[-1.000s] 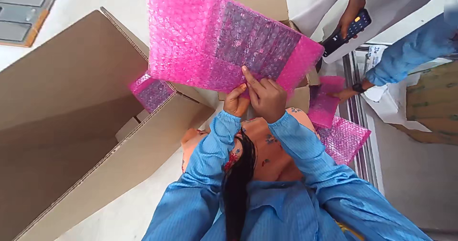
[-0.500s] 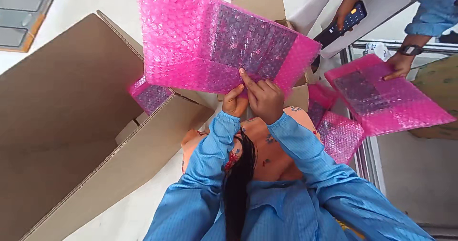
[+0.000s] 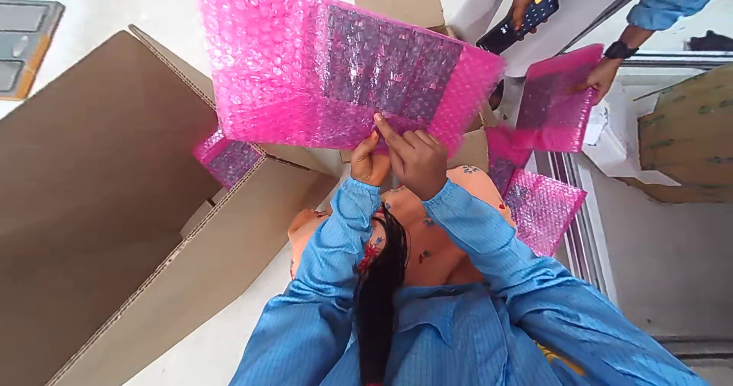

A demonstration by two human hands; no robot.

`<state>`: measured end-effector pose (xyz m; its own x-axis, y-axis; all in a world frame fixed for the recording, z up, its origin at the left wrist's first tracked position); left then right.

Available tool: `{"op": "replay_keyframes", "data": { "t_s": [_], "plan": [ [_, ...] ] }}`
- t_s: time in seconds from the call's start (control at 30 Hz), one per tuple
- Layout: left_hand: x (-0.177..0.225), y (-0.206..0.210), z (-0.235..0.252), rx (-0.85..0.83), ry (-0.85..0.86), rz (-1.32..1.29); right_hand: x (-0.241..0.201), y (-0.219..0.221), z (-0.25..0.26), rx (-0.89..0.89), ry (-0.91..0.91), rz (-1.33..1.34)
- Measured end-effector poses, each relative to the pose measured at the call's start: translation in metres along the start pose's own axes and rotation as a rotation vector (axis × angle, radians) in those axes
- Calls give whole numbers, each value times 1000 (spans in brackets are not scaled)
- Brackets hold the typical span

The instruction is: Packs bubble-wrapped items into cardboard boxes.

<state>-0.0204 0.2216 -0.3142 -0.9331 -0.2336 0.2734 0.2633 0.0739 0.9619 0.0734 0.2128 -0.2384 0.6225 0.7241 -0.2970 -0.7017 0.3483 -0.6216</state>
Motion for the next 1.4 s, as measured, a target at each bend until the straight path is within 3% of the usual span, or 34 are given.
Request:
{"op": "replay_keyframes", "data": {
  "t_s": [0.57, 0.77, 0.9, 1.0, 1.4],
  "plan": [
    [14, -10, 2, 168, 111, 10, -7, 13, -27, -62, 15, 20],
    [13, -9, 1, 164, 91, 5, -7, 13, -32, -72, 31, 61],
    [8, -6, 2, 109, 13, -13, 5, 0, -25, 18, 122, 109],
    [6, -6, 3, 65, 5, -6, 17, -5, -15, -33, 181, 45],
    [3, -12, 6, 51, 4, -7, 21, 2, -18, -40, 178, 44]
  ]
}}
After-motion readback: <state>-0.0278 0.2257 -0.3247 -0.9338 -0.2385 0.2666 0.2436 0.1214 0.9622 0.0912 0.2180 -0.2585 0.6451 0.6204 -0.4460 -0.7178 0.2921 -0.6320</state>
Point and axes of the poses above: each hand's wrist, its own z-axis towards the middle knuckle, its own y-axis out of the palm, x = y × z, the point moved 7 cm from there along z, towards the middle knuckle, and after that the axes turned 5 degrees about x, right-handed, at the moved point
